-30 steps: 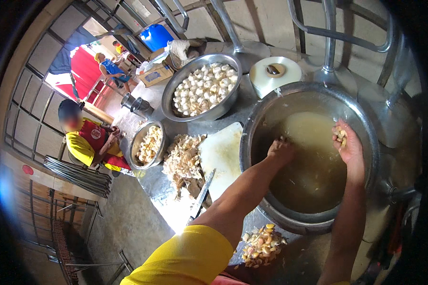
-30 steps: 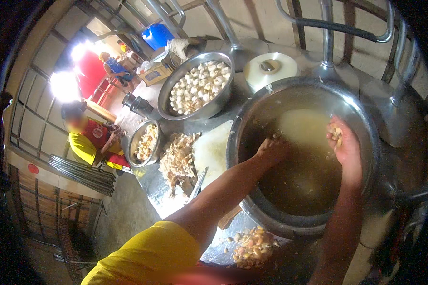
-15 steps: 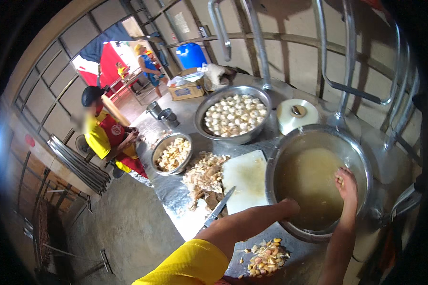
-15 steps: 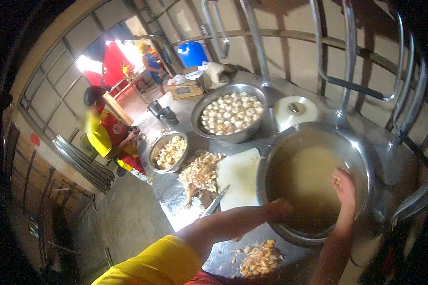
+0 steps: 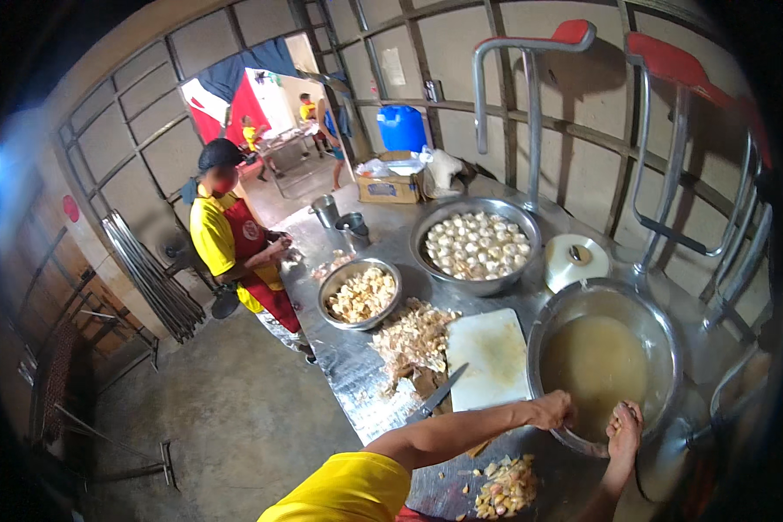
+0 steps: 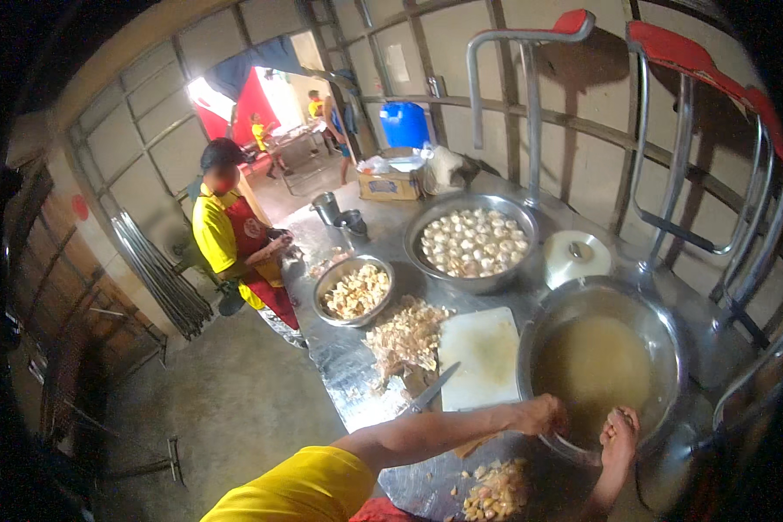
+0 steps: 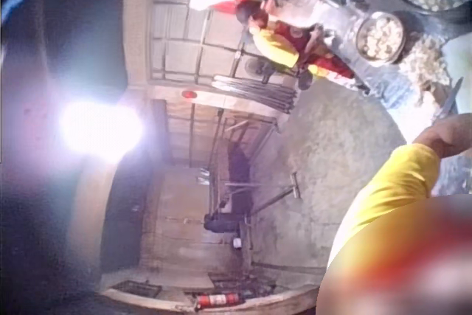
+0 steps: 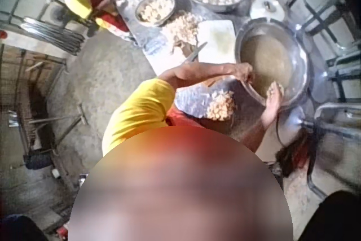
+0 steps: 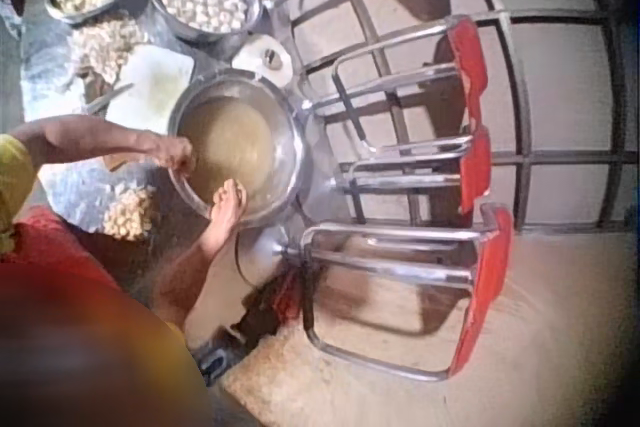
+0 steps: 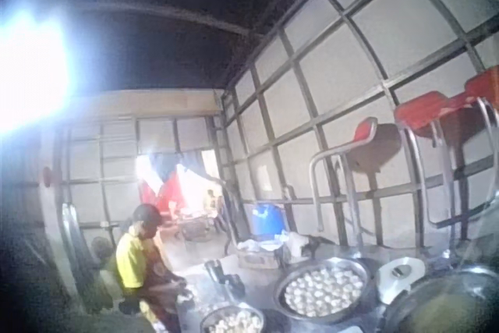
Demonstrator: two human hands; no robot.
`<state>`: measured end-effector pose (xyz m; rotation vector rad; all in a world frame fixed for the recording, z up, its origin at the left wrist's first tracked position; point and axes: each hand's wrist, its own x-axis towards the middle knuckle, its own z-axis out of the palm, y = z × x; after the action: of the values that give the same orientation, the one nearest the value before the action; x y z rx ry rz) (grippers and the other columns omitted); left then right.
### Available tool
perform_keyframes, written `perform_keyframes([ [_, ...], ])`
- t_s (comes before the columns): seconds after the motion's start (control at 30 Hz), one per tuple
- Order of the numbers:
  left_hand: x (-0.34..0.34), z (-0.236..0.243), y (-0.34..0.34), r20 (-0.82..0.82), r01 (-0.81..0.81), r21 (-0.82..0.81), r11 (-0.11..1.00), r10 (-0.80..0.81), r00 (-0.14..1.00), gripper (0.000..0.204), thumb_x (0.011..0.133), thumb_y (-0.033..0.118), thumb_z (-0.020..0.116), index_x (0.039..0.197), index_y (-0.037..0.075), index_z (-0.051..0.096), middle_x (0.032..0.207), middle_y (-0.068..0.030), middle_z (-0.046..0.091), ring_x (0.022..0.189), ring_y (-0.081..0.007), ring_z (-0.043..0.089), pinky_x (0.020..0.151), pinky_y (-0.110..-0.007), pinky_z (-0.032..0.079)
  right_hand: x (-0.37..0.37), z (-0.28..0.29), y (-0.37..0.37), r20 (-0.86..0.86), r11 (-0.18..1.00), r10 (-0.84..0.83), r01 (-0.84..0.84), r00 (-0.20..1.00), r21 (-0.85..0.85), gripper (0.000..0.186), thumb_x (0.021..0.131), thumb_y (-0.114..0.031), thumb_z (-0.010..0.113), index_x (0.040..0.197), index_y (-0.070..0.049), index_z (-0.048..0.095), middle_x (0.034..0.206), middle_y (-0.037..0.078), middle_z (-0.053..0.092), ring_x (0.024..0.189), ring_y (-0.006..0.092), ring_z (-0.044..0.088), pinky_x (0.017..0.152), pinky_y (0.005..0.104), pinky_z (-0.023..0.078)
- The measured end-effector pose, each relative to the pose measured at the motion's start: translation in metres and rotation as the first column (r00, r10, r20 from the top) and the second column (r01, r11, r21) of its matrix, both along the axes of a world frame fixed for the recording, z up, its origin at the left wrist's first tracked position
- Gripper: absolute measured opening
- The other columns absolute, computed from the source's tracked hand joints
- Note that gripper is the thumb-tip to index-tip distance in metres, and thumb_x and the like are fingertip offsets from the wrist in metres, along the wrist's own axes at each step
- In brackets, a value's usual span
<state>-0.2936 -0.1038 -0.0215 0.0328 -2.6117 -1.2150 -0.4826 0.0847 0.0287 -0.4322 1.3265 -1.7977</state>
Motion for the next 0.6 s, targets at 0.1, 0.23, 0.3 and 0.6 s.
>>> perform_keyframes([
  [0.1, 0.021, 0.033, 0.017, -0.035, -0.179, 0.071, 0.981, 0.182, 0.983, 0.034, 0.065, 0.004, 0.065, 0.096, 0.009, 0.077, 0.091, -0.0154, 0.075, 0.084, -0.0295, 0.071, 0.078, -0.039, 0.058, 0.035, 0.021, 0.023, 0.213, 0.997, -0.066, 0.073, 0.975, -0.028, 0.012, 0.096, -0.019, 0.065, 0.106, -0.016, 0.060, 0.094, -0.002, 0.060, 0.080, 0.0110, 0.055, 0.064, 0.0241, 0.042],
  [0.23, 0.084, 0.045, 0.057, -0.044, -0.289, 0.583, 0.759, 0.385, 0.922, 0.030, 0.089, -0.010, 0.048, 0.110, -0.003, 0.068, 0.107, -0.0148, 0.070, 0.102, -0.0229, 0.066, 0.077, -0.037, 0.058, 0.092, 0.031, 0.050, 0.230, 0.996, -0.033, 0.050, 0.973, -0.070, 0.018, 0.093, -0.010, 0.066, 0.109, -0.006, 0.060, 0.089, 0.002, 0.059, 0.074, 0.0103, 0.055, 0.056, 0.0240, 0.042],
  [0.3, 0.101, 0.060, 0.091, 0.061, -0.444, 0.553, 0.705, 0.496, 0.866, 0.019, 0.090, -0.007, 0.059, 0.106, -0.006, 0.069, 0.105, -0.0149, 0.071, 0.100, -0.0237, 0.068, 0.075, -0.036, 0.059, 0.117, 0.023, 0.068, -0.080, 1.000, 0.026, -0.026, 0.996, 0.004, 0.016, 0.093, -0.011, 0.068, 0.106, -0.006, 0.061, 0.079, 0.003, 0.059, 0.064, 0.0082, 0.052, 0.051, 0.0242, 0.038],
  [0.6, 0.132, 0.023, 0.122, 0.251, -0.465, 0.516, 0.720, 0.392, 0.885, 0.019, 0.090, -0.003, 0.063, 0.109, -0.004, 0.069, 0.099, -0.0118, 0.072, 0.087, -0.0231, 0.071, 0.077, -0.034, 0.059, 0.180, -0.030, 0.099, -0.594, 0.891, 0.151, 0.152, 0.790, 0.427, 0.035, 0.102, -0.028, 0.061, 0.122, 0.001, 0.063, 0.101, 0.019, 0.072, 0.094, 0.0222, 0.069, 0.082, 0.0347, 0.053],
])
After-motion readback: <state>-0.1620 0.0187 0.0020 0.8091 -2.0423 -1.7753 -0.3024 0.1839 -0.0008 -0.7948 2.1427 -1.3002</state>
